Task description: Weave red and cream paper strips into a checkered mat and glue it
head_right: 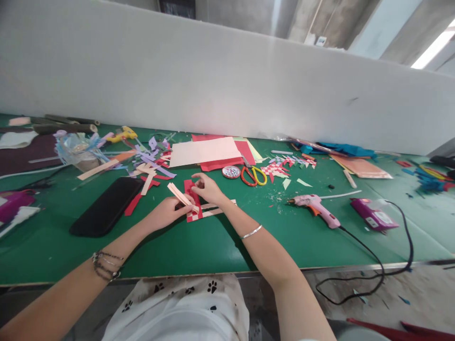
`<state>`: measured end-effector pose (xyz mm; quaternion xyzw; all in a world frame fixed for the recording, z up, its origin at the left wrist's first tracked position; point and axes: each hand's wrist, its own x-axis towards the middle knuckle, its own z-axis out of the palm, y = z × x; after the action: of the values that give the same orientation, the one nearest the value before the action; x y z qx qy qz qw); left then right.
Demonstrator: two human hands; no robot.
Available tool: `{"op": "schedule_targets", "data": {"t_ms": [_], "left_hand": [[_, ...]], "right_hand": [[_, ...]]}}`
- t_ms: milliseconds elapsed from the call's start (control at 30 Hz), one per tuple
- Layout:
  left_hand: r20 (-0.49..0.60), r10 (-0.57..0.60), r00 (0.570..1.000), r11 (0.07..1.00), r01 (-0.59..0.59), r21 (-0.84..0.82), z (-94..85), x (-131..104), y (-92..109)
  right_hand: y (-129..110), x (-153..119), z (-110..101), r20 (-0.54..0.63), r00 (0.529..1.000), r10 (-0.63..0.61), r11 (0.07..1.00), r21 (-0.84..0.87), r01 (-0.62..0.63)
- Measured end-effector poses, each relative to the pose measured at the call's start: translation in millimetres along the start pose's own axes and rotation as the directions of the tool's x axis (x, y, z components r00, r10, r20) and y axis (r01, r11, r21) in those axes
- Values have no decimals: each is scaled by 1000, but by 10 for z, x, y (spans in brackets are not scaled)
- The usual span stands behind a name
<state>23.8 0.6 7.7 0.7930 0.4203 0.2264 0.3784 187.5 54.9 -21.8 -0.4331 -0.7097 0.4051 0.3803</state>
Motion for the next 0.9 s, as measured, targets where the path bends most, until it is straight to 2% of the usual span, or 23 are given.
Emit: {"op": "schedule_targets", "data": {"t_ms": [233,433,633,900], "left_hand": [[2,12,1000,1000,-12,2,8,-4,-32],[1,10,1000,1000,-10,1,7,-1,-28],[7,-38,999,999,38,33,6,2,-24],[4,-17,1000,1000,17,2,6,7,-12]], "right_hand": [[-65,-108,-26,52,997,49,998,46,-51],[-53,-216,-53,87,990,109,994,18,-111],[-58,-318,-86,132,985,111,993,-64,-103],[-47,-355,-115,89,991,103,978,-190,-84]]}}
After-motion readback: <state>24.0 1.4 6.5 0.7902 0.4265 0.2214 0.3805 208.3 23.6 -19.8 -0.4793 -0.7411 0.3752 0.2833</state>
